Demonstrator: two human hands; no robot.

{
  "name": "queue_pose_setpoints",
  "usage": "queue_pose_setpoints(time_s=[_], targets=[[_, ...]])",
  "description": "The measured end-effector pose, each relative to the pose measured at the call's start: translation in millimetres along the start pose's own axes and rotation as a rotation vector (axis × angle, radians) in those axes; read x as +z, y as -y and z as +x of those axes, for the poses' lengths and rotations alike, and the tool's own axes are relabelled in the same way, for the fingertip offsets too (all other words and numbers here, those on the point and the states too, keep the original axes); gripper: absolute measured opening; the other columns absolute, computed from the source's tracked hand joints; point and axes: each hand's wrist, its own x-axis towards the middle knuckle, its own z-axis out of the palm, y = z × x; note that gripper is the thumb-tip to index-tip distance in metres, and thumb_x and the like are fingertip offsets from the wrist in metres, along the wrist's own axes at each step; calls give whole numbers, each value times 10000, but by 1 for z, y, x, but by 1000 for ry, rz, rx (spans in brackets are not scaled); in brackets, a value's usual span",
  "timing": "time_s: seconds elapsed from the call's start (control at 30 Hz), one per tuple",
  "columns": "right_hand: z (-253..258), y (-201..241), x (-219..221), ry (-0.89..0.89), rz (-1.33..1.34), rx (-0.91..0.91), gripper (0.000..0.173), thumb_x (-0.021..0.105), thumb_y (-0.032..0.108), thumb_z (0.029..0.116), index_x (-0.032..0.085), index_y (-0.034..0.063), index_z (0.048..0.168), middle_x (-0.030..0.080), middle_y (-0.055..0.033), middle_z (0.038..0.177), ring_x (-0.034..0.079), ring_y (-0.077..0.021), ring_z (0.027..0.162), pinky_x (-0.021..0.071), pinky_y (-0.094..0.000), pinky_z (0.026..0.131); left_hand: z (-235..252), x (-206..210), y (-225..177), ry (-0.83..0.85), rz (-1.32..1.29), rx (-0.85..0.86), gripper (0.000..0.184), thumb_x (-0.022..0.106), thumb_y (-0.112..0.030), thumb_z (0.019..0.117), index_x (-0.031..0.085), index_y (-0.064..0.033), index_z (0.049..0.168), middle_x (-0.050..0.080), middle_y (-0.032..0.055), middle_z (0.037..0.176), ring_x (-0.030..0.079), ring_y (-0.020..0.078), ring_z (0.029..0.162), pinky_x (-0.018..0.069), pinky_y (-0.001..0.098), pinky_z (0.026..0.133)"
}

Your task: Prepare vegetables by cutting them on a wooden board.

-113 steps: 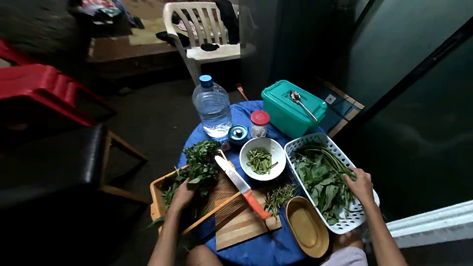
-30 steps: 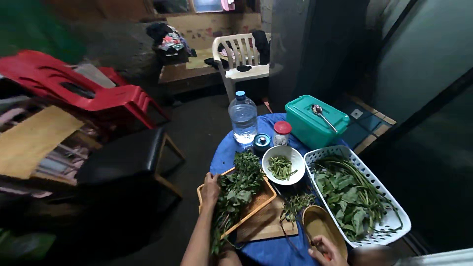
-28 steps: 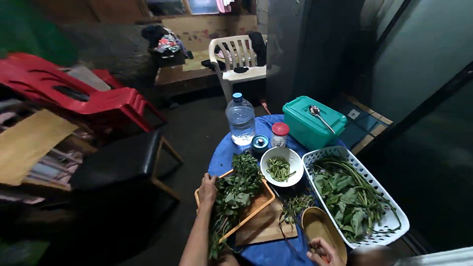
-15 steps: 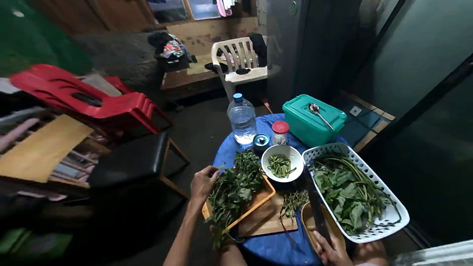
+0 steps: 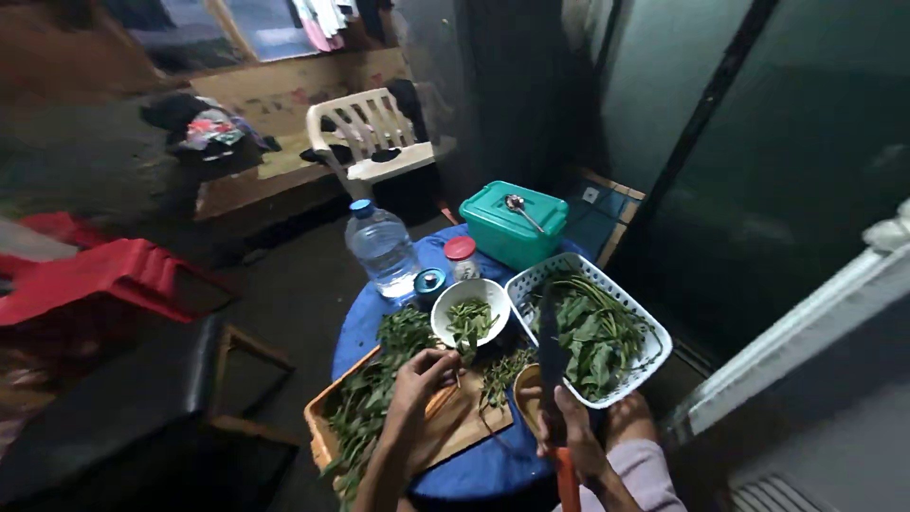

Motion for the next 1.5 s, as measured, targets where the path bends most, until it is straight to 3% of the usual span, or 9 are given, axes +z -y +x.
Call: queue_pose_setpoints(time_s=[0.1, 0.33, 0.57, 0.8, 0.93, 1.03, 1.2, 1.3, 1.5], targets=[[11, 4, 4, -4, 72, -17, 979, 144, 788, 960, 461, 19, 1478, 562, 95, 618, 527, -37, 484, 527, -247, 487, -12, 52, 13, 130, -28, 42, 79, 606, -36, 990, 666, 16, 992, 726, 68, 830, 699, 140, 712, 601, 281, 676], [38, 17, -10, -384, -269, -108, 591, 168, 381, 1116, 592, -14, 1225, 604, -44, 828, 557, -100, 624, 527, -302, 602, -10, 135, 36, 196, -10, 46, 46, 635, -27, 974, 667, 6, 973, 701, 42, 820, 663, 93, 686, 563, 238, 619], [49, 13, -51, -467, -636, -148, 548, 260, 336, 1112, 626, -72, 1112, 634, -152, 822, 643, -255, 747, 545, -453, 723, 6, 168, 56, 215, 40, 29, 54, 663, -30, 966, 673, 23, 976, 716, 67, 827, 675, 109, 689, 573, 248, 631], [64, 6, -62, -606, -455, -3, 553, 222, 278, 1131, 610, -116, 1143, 630, -205, 952, 622, -275, 866, 526, -440, 847, 13, 189, 66, 116, 52, -39, 69, 660, -37, 977, 665, 32, 979, 703, 72, 803, 658, 109, 663, 555, 248, 614], [73, 6, -88, -599, -223, 147, 667, 108, 436, 1120, 582, -30, 1172, 476, -35, 662, 460, -151, 516, 463, -336, 519, 18, 177, 66, 94, 47, -60, 67, 649, -31, 983, 669, 33, 983, 707, 76, 812, 661, 118, 671, 560, 260, 621], [70, 14, -94, -430, -73, 125, 639, 90, 470, 1105, 404, 66, 1488, 466, 3, 604, 451, -122, 447, 456, -295, 446, 18, 173, 62, 116, 46, -112, 66, 653, -36, 983, 668, 26, 968, 691, 65, 798, 648, 104, 661, 552, 247, 602], [74, -1, -83, -296, 19, -15, 745, 17, 446, 1068, 596, 9, 1234, 535, 44, 599, 477, -49, 455, 471, -242, 455, 3, 172, 56, 228, -5, -151, 75, 635, -46, 987, 671, 20, 983, 672, 45, 823, 637, 94, 681, 554, 249, 637], [74, -4, -71, -334, -28, 32, 709, -30, 466, 1066, 545, 58, 985, 503, 56, 565, 481, -47, 449, 472, -233, 455, -3, 161, 61, 253, -40, -184, 88, 647, -58, 988, 663, 26, 1011, 690, 58, 840, 661, 109, 690, 577, 267, 658], [81, -2, -71, -520, -541, -21, 706, 129, 445, 1105, 647, -28, 1019, 518, -16, 653, 488, -113, 529, 483, -332, 529, -4, 134, 77, 122, 139, 68, 127, 666, -109, 964, 684, 6, 1013, 698, 47, 817, 669, 105, 684, 583, 287, 675]])
